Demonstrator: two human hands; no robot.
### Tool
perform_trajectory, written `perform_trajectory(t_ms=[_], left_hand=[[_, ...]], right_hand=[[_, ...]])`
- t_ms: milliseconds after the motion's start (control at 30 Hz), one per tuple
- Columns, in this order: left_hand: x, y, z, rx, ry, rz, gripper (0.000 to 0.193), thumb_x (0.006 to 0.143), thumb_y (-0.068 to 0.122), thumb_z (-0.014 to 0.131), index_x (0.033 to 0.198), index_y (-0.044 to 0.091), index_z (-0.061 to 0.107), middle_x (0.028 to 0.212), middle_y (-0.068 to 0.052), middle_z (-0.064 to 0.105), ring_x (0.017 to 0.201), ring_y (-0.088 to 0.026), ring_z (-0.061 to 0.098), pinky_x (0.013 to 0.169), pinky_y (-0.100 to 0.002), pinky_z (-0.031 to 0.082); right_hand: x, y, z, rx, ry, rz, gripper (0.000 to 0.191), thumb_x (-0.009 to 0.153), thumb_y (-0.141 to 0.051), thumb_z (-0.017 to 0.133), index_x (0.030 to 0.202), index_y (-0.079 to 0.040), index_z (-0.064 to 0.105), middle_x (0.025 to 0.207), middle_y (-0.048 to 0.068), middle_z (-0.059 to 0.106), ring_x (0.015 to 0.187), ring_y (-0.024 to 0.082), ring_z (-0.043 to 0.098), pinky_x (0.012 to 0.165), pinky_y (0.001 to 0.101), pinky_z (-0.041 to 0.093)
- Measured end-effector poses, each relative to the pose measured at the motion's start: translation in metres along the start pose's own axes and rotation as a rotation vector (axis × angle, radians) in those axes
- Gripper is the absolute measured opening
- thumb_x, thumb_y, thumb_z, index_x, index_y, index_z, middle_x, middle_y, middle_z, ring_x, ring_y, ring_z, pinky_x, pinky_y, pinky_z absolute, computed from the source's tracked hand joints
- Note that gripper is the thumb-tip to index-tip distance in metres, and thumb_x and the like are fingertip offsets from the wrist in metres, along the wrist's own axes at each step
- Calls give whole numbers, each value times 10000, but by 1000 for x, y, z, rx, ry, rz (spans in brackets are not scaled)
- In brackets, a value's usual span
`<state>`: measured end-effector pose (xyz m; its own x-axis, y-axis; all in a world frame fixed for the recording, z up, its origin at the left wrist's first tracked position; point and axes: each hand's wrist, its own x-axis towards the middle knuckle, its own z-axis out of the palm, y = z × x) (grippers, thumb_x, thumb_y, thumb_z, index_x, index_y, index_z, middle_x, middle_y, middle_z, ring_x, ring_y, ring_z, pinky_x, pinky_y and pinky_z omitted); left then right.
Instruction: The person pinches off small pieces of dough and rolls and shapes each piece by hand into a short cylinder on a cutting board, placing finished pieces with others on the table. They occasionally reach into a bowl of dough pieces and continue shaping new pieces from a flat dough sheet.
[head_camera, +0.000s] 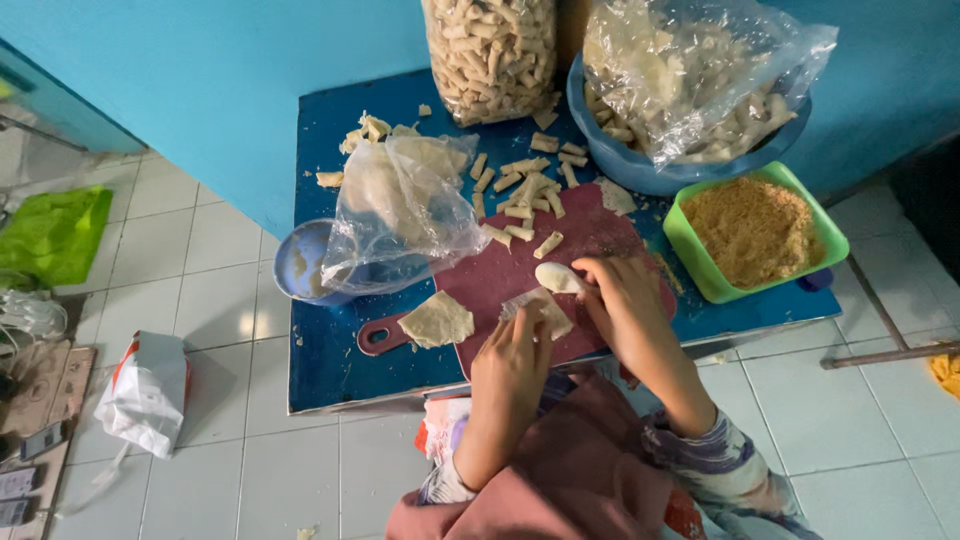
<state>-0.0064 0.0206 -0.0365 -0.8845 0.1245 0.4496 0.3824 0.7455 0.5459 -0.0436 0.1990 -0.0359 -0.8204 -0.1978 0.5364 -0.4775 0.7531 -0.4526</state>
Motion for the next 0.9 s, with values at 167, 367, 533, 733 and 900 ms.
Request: perform_trajectory(t_ms=[167, 367, 533, 733, 900], left_hand=[[-11, -20, -28, 67, 16, 157, 244, 891, 49, 618, 1128, 43, 675, 1134, -91, 690, 1020, -308, 625, 874, -422, 510], [-10, -20, -31, 82, -18, 142, 288, 869, 48, 623, 1150, 60, 682, 1191, -78, 671, 1076, -300, 617, 929, -422, 501], [-11, -20, -32, 38, -12, 108, 248, 898, 68, 665, 1145, 67, 690, 1153, -72, 670, 1033, -303, 611, 901, -427, 494], [-9, -17, -33, 23, 10, 113, 212, 921, 85, 665, 1132, 72, 686, 1148, -79, 664, 1022, -307, 608, 901, -424, 489], [-12, -15, -32, 38, -6, 118, 206, 921, 97, 659, 1124, 72, 686, 1110, -89, 653, 993, -314, 607, 869, -433, 476]], right_hand=[[-6, -1, -1, 142, -114, -43, 307, 895, 18, 629, 1185, -79, 656, 1057, 110, 608, 1017, 331, 617, 852, 441, 491], [-7, -18, 0, -33, -212, -89, 378, 786, 44, 647, 1135, -88, 705, 1059, 87, 616, 957, 329, 630, 815, 451, 508], [-2, -17, 7, -67, -166, -140, 395, 769, 57, 632, 1122, -100, 711, 1059, 79, 603, 990, 318, 634, 853, 442, 513], [5, -5, 1, -149, -97, -170, 352, 807, 47, 644, 1142, -47, 695, 1108, 123, 575, 987, 304, 630, 839, 431, 504], [7, 8, -16, -355, -93, -300, 185, 849, -2, 679, 1029, -47, 682, 1101, 80, 576, 995, 289, 624, 878, 438, 493]])
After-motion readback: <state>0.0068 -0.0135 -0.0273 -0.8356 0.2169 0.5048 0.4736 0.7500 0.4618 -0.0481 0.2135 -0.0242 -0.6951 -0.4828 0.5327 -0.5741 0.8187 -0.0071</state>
